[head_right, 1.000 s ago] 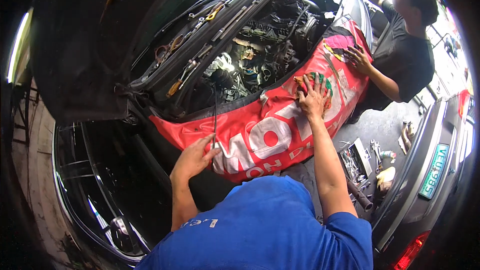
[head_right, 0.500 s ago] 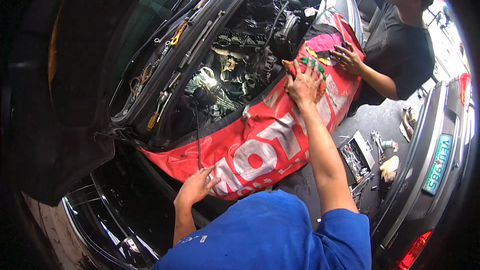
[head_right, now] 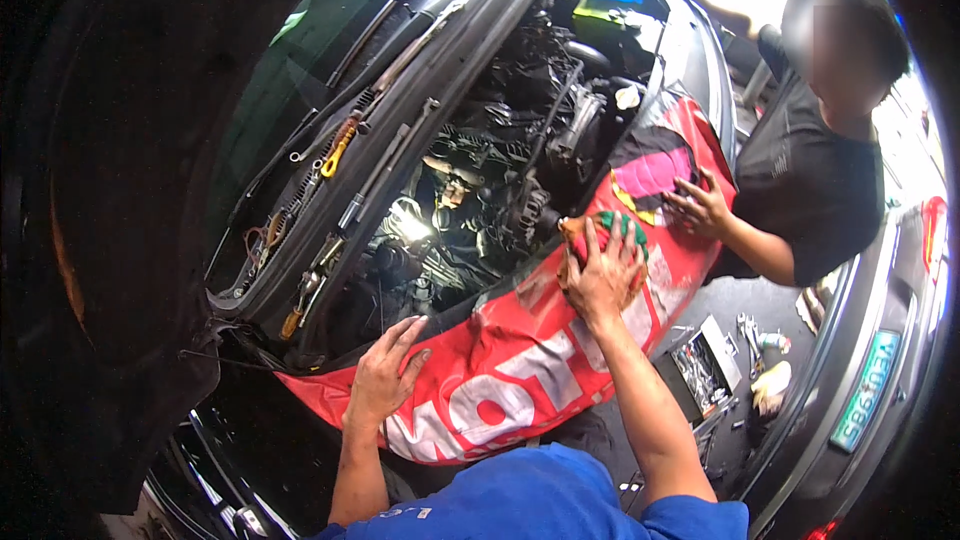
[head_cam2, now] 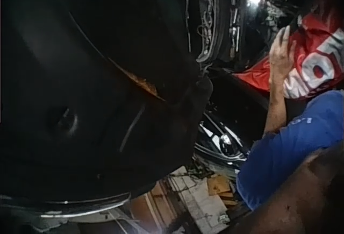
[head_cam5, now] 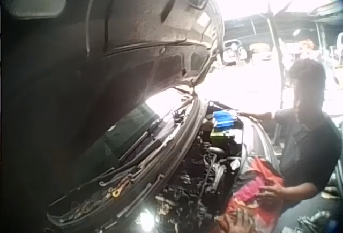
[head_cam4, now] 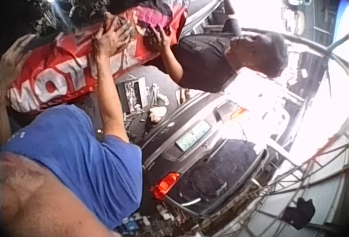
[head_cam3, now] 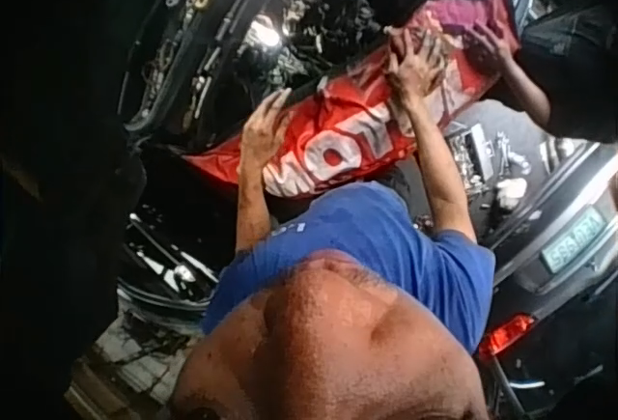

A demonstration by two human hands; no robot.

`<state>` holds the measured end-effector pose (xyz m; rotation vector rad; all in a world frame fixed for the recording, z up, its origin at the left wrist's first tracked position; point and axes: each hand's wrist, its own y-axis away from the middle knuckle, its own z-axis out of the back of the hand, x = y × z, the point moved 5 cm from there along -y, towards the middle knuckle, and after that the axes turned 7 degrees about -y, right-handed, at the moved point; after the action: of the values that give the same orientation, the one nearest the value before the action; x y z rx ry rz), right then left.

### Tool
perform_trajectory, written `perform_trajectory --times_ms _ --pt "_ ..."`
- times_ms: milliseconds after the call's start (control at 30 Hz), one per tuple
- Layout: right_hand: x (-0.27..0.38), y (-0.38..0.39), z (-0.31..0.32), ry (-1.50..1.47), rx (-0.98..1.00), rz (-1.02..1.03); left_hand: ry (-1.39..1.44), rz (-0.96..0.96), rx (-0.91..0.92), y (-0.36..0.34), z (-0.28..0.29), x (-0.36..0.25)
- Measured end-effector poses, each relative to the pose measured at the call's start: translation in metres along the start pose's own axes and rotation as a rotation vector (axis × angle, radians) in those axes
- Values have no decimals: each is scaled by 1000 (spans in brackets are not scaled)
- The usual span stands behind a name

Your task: Inspect and repair electrical and mechanical components within the vehicle engine bay.

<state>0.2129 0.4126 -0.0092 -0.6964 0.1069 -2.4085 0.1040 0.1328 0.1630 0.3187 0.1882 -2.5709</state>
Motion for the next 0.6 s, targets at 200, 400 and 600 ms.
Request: perform_trajectory --times_ms 200,400,600 --pt "2 -4 -2 -15 2 25 115 -6 -91 -57 20 14" --pt "3 -7 -5 -22 55 -4 101 -106 -326 -190 51 47" --pt "9 -11 0 -18 52 30 -203 176 -322 -340 49 95"
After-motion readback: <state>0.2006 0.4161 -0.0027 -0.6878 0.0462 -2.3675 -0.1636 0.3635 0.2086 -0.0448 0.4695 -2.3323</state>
